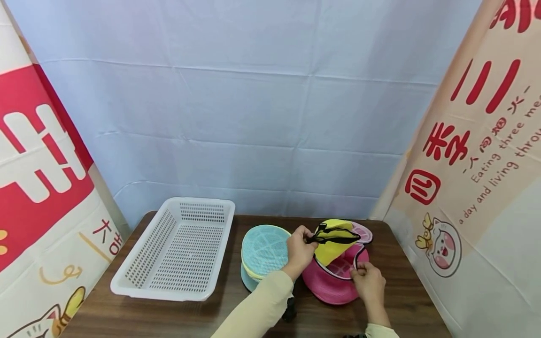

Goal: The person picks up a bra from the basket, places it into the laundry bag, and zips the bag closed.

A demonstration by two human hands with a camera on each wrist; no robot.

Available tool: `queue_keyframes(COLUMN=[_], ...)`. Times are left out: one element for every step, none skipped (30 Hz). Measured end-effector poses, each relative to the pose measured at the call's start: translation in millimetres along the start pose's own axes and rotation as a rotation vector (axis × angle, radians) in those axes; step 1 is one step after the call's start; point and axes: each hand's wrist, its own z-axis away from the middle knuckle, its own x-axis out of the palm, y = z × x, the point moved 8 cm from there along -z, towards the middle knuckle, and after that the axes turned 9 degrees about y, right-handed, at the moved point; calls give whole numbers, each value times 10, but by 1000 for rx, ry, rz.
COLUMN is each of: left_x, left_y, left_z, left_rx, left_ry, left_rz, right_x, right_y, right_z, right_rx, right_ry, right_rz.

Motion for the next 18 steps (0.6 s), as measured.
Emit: queue_keyframes(left_x=[12,25,34,45,48,55,64,73,81,89,97,104,109,111,112,114,118,122], left_y=[7,7,15,20,33,40,45,47,48,47,46,46,47,52,61,73,83,93], left_z=[4,8,12,13,16,20,26,32,35,40,43,47,49,48,48,48,48,48], left_rx=[11,15,23,29,37,43,48,51,52,53,56,58,60,64,73,82,92,101], left_ry=[-6,-17,-24,-31,-35,-38,-44,-51,-55,-60,-64,-69,-73,-74,-76,-80,-85,-92], left_rz=[-12,-24,-35,-48,-53,-59,-63,-67,-74,-83,-94,-105,-120,-138,-159,-183,-209,-233], right_x=[-1,-1,-1,0,-3,-4,-1,0,5,8,9,12,14,13,13,9,7,5], right_y=[-2,0,2,-1,1,-2,-3,3,4,4,8,10,10,13,13,12,14,14], right_z=[-1,-2,-2,-4,-5,-5,-6,-6,-8,-10,-10,-11,-11,-11,-12,-10,-11,-10], right_rx=[-1,3,5,5,8,6,0,2,-1,-4,-1,-1,1,5,7,9,14,14], right_ry=[-7,-12,-17,-21,-17,-16,-16,-12,-15,-15,-13,-13,-12,-10,-8,-3,1,2], right_rz=[0,1,0,-3,0,-1,-5,-4,-11,-13,-10,-13,-17,-15,-14,-12,-12,-13])
